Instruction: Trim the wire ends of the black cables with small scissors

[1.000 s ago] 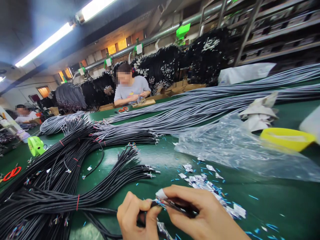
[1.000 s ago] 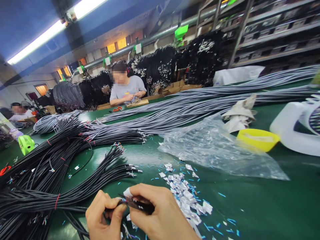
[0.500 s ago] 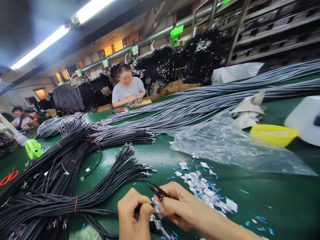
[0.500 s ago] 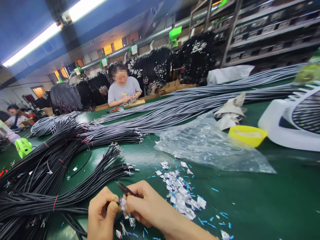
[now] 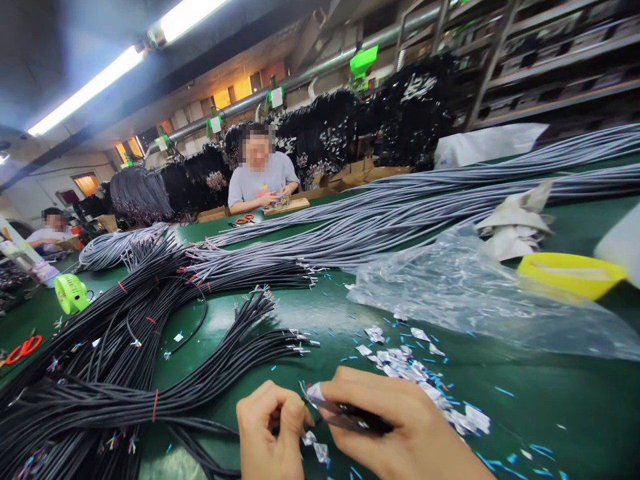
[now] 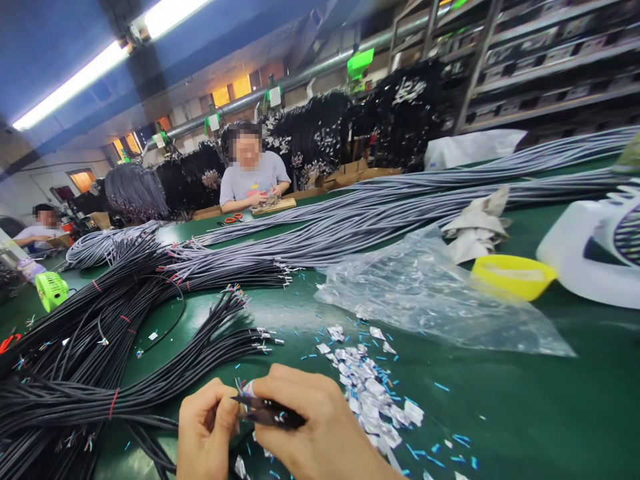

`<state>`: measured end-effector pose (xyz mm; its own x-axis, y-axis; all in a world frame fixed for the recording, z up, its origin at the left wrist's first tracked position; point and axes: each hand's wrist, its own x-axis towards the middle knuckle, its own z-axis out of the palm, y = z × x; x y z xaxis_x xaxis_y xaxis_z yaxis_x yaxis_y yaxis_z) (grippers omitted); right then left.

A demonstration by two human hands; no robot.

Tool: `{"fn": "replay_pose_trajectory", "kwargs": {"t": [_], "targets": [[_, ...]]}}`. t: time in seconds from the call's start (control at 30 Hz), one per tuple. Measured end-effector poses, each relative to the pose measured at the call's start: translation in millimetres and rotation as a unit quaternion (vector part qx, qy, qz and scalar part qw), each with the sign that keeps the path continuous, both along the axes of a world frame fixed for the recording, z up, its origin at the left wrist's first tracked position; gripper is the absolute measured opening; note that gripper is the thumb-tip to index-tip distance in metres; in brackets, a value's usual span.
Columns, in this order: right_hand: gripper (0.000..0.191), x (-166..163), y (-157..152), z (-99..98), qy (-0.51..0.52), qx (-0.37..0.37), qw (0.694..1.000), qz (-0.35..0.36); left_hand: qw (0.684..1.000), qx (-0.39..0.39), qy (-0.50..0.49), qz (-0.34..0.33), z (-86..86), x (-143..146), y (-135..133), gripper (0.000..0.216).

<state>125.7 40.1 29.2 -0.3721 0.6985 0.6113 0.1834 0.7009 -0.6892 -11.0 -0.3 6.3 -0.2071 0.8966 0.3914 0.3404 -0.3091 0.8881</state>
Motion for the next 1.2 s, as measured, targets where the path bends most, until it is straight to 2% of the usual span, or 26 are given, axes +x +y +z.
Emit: {"fn": "replay_pose_trajectory", "kwargs": {"t": [0.07,0.17,0.27,0.37,0.43,0.53,0.63,0.73,0.87,0.93,1.07,1.2], "targets": [[0.019,-1,4,1.1,-0.005,-0.013,1.0,-0.001,0.999,-0.023,-0.003,-0.024,1.8,-3,0,0.059],[0.019,0,8,9.5,-0.014,-0.085,0.996,0.001,0.998,-0.036,-0.003,-0.055,4.9,-6,0,0.061],[0.028,2,10,18.5,-0.027,-0.144,0.988,0.05,0.996,-0.036,0.007,-0.076,5.7,-8,-1,0.062],[0.027,1,9,21.9,-0.032,-0.176,0.98,0.09,0.995,-0.032,0.019,-0.088,2.7,-8,-1,0.062],[0.023,0,8,21.0,-0.028,-0.198,0.976,0.089,0.996,-0.009,0.04,-0.079,0.0,-7,0,0.062],[0.016,-2,7,17.8,-0.009,-0.241,0.967,0.079,0.993,0.072,0.086,-0.027,-2.1,-3,0,0.057],[0.015,-2,7,15.6,0.017,-0.285,0.955,0.076,0.986,0.14,0.08,0.028,-1.4,2,0,0.034],[0.018,-1,8,13.8,0.022,-0.327,0.94,0.093,0.986,0.157,0.028,0.039,-0.5,5,-1,0.018],[0.022,-2,9,10.3,0.025,-0.386,0.913,0.127,0.991,0.128,-0.05,0.012,-1.5,7,-2,0.021],[0.025,-4,9,9.9,0.03,-0.384,0.913,0.135,0.989,0.09,-0.117,-0.003,-2.0,7,-2,0.026],[0.024,-6,7,11.5,0.045,-0.322,0.941,0.096,0.969,0.039,-0.241,-0.019,0.6,8,-3,0.031],[0.024,-1,2,8.9,0.036,-0.239,0.97,0.013,0.963,0.01,-0.269,0.013,4.0,6,-1,0.038]]}}
